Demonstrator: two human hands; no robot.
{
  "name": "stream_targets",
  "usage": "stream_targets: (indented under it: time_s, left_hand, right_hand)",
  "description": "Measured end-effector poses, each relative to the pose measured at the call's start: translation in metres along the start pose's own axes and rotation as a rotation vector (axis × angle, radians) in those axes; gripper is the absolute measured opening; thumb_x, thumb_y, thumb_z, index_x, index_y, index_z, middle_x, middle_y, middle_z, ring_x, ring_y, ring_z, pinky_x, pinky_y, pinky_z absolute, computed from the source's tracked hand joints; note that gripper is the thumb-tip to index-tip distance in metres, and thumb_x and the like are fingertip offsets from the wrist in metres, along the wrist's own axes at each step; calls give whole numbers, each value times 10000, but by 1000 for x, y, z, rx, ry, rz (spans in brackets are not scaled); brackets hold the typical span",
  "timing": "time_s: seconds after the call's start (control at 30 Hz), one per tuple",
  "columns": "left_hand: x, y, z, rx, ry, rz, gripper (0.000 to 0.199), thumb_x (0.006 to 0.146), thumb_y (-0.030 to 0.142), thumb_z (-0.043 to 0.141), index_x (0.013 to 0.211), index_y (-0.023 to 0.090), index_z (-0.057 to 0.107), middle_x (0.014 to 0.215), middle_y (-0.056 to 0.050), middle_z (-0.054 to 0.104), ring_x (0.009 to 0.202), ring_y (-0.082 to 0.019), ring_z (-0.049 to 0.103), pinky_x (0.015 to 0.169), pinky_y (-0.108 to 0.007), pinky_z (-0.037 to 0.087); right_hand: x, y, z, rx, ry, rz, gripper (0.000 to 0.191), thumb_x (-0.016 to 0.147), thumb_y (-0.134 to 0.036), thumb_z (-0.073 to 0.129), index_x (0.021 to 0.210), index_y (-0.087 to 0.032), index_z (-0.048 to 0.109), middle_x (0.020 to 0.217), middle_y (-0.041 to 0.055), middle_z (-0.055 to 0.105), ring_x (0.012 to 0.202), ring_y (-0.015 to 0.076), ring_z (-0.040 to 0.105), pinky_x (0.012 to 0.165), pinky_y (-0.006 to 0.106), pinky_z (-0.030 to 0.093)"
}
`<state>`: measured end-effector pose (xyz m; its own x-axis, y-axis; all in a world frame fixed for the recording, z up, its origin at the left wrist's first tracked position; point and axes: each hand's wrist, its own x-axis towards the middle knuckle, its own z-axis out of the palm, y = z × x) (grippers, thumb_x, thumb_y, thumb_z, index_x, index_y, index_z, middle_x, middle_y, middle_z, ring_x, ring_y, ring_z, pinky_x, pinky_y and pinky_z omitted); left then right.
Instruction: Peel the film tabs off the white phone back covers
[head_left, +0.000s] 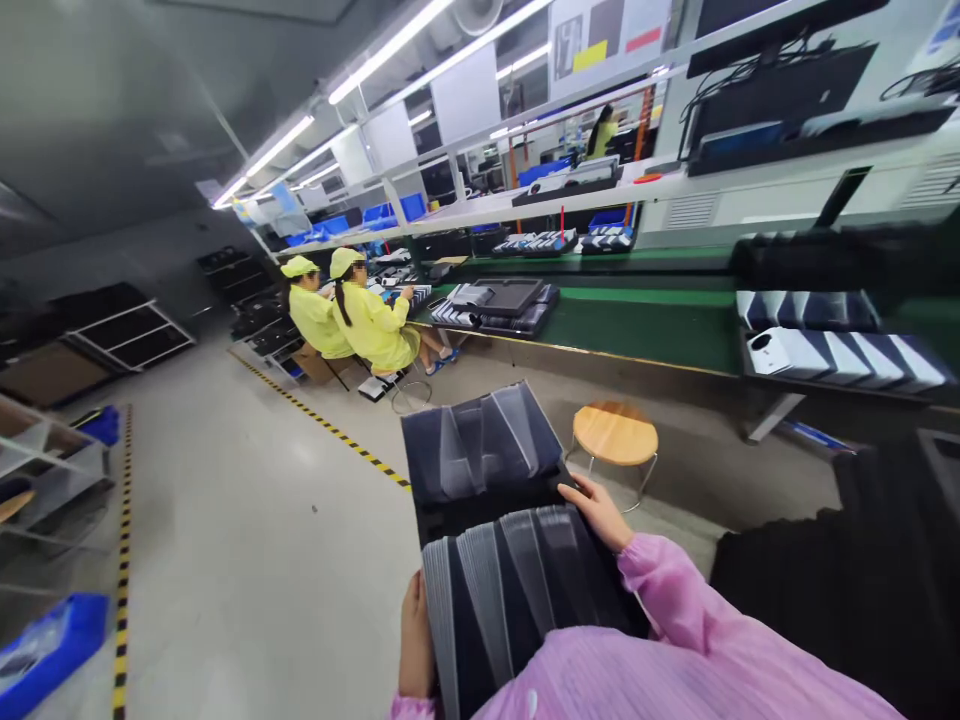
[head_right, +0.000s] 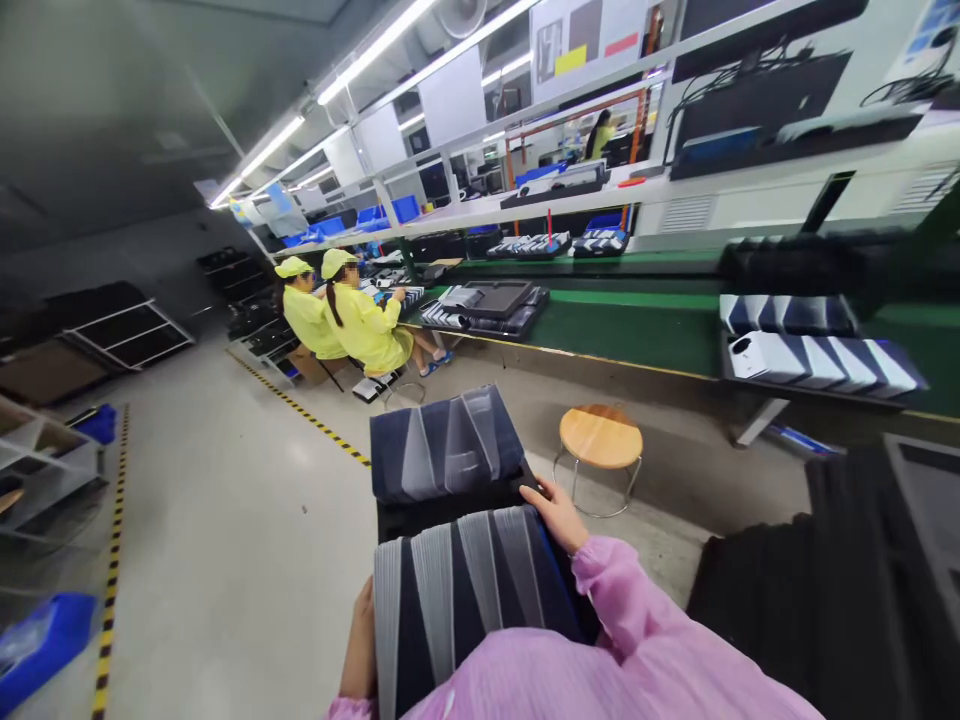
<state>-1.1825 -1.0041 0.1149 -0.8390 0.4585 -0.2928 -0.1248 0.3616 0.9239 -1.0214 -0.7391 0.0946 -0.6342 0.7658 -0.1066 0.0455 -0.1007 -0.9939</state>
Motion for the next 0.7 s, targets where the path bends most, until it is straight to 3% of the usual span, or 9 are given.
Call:
stream_targets:
  time_s: [0.17,0.33,0.5,0.7]
  left_hand:
    - [130,45,25,-67,-277,93,586,652,644,433,896,127,560,958,-164,648,941,-285,594,887,-375,453]
    - [229,89,73,-48,-502,170,584,721,708,429,833,152,567,858,-109,637,859,-242,581,839,-352,454]
    - [301,124,150,-7,-684,209,686,718,754,415,877,108,583,885,-122,637,898,-247,574,850,-341,437]
    - [369,184,268,37,-730,257,696,748,752,378,902,104,583,930,-127,639,903,-231,573,845,-322,432]
  right_hand:
    - [58,-20,-2,-69,337,-28,644,606,-602,698,1040,-130,636,1057,117,680,1016,289,623,913,382,494]
    - [90,-36,-10,-100,685,35,758,547,-633,687,1096,-116,612,1082,135,672,1048,316,615,949,413,487]
    - [129,-38,-40,-66,912,97,712,512,-576,695,1056,-120,628,1042,135,677,1013,301,627,905,366,510]
    - [228,-45,-122,-65,936,81,769,548,-609,672,1117,-95,602,993,114,681,967,286,631,860,362,519]
